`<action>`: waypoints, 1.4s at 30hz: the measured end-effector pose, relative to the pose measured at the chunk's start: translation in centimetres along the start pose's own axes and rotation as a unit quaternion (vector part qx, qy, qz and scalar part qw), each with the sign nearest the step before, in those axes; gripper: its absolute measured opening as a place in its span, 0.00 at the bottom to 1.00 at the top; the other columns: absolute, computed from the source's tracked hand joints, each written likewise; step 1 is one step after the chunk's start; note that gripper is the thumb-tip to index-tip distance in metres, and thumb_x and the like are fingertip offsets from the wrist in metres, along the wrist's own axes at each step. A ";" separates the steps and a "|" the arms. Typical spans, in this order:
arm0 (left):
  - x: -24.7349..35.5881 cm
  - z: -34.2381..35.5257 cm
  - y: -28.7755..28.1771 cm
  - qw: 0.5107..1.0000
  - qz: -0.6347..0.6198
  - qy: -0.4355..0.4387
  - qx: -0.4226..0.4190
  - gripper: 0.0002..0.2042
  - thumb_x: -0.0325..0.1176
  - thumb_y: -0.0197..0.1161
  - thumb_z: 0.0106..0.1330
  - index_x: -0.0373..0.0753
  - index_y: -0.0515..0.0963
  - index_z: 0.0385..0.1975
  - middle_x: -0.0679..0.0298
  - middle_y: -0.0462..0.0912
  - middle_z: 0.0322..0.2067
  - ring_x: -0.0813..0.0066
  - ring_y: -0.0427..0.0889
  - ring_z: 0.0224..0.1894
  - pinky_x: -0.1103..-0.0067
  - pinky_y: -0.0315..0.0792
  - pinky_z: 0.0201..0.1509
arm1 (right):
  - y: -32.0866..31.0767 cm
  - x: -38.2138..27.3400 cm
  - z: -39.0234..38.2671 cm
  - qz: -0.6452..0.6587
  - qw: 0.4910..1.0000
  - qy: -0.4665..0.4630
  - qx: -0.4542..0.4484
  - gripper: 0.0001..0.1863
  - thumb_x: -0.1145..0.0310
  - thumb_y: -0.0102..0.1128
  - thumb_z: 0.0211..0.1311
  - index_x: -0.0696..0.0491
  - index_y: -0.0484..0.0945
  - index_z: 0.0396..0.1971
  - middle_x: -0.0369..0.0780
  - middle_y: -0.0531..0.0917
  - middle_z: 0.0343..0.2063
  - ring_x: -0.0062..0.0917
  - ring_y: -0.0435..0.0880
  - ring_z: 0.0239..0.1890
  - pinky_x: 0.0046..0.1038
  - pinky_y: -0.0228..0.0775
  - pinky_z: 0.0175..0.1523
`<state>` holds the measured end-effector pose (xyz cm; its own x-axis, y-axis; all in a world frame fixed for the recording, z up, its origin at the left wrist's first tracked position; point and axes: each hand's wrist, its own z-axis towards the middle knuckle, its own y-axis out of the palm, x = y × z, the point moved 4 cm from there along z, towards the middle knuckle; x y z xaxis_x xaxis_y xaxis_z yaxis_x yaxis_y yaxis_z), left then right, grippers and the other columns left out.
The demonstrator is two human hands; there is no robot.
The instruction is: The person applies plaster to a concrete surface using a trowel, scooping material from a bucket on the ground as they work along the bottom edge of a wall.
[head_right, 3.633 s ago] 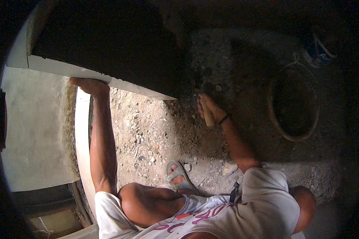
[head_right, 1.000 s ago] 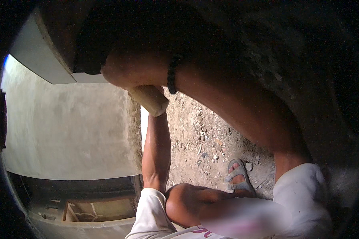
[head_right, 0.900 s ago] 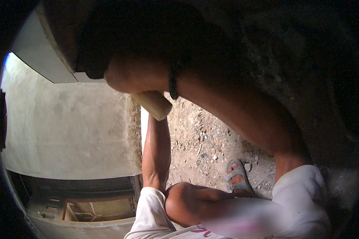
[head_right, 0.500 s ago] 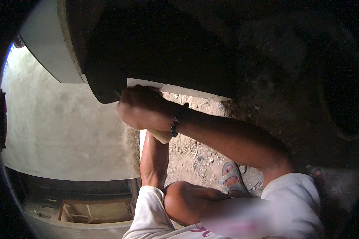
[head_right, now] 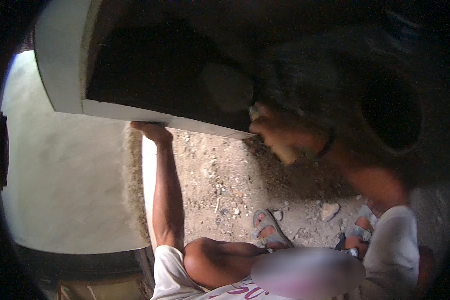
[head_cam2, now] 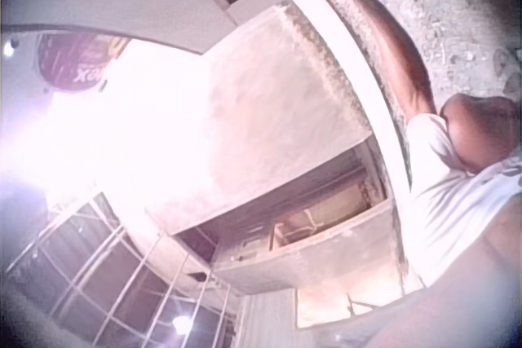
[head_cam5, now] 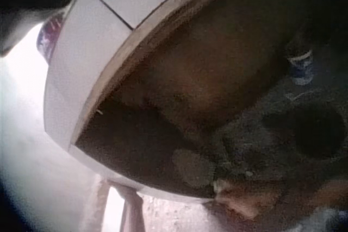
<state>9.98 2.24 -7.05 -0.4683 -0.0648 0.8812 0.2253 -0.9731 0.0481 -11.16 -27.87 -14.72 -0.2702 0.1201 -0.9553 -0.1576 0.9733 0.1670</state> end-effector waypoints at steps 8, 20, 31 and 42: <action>-1.0 0.0 -1.7 1.000 -0.013 0.003 0.019 0.39 0.66 0.32 0.63 0.38 0.53 0.63 0.54 0.56 0.62 0.58 0.57 0.62 0.66 0.54 0.64 | -18.8 -4.7 -17.4 -0.548 0.757 0.263 0.238 0.27 0.60 0.56 0.56 0.54 0.65 0.55 0.42 0.75 0.40 0.29 0.75 0.37 0.29 0.70 0.42; 3.1 -1.8 1.3 0.999 0.017 -0.024 0.039 0.43 0.70 0.24 0.60 0.36 0.54 0.60 0.50 0.57 0.60 0.55 0.58 0.61 0.62 0.53 0.65 | -25.4 3.3 -15.8 -0.789 0.575 0.206 0.070 0.15 0.66 0.49 0.57 0.54 0.78 0.42 0.47 0.79 0.39 0.39 0.79 0.39 0.41 0.72 0.42; 2.7 -1.3 -0.3 0.999 0.012 -0.005 0.035 0.42 0.69 0.31 0.60 0.35 0.56 0.60 0.51 0.60 0.57 0.57 0.60 0.58 0.63 0.54 0.63 | -19.4 3.6 -20.3 -0.761 0.624 0.179 0.011 0.14 0.74 0.44 0.58 0.60 0.76 0.40 0.50 0.80 0.33 0.38 0.80 0.39 0.38 0.72 0.44; 2.8 -1.9 0.3 0.996 0.058 -0.009 0.061 0.46 0.72 0.23 0.58 0.33 0.53 0.61 0.48 0.59 0.58 0.53 0.61 0.59 0.61 0.57 0.63 | -18.8 4.1 -19.0 -0.349 0.842 0.374 0.169 0.15 0.62 0.46 0.62 0.58 0.75 0.26 0.41 0.78 0.20 0.30 0.79 0.22 0.32 0.72 0.30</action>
<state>7.14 1.31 -5.49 -0.4171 -0.1704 0.8927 0.3801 -0.9249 0.0011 -27.37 -49.37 -17.18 -0.7659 -0.5393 -0.3501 -0.2812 0.7706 -0.5719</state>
